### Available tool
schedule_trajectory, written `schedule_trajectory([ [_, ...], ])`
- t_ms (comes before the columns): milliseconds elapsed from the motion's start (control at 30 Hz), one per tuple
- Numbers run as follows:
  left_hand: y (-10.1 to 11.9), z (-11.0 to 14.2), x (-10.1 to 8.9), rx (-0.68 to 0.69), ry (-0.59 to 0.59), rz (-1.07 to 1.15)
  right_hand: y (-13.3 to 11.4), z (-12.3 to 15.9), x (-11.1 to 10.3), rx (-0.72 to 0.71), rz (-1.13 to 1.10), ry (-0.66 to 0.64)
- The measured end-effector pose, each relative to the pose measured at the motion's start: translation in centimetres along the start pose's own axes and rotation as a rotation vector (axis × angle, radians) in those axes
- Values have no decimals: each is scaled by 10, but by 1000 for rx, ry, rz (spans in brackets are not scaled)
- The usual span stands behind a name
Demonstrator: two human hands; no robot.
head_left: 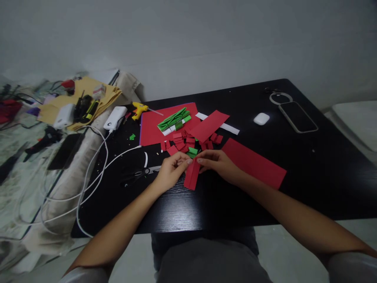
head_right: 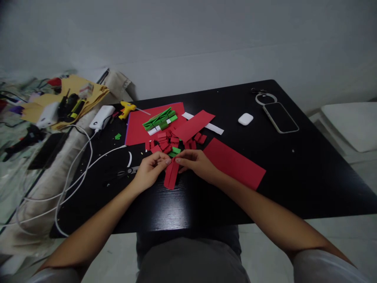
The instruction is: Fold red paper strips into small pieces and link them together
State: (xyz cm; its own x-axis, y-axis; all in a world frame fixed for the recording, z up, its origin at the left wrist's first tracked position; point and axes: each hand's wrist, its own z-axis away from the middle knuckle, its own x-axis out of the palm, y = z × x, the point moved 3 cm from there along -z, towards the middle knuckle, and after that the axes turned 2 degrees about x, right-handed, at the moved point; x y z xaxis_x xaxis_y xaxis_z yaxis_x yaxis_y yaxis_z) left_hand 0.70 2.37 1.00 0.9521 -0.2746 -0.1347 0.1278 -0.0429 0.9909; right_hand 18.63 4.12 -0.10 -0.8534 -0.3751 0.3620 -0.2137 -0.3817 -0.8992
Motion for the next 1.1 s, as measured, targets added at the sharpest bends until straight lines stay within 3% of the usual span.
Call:
schedule_trajectory([
  [400,-1,1,1,-7,-13,-63,-1,2,1,-111,186,49],
  [1100,-8,0,2,25,-24,-107,1,-1,-2,-96,160,91],
])
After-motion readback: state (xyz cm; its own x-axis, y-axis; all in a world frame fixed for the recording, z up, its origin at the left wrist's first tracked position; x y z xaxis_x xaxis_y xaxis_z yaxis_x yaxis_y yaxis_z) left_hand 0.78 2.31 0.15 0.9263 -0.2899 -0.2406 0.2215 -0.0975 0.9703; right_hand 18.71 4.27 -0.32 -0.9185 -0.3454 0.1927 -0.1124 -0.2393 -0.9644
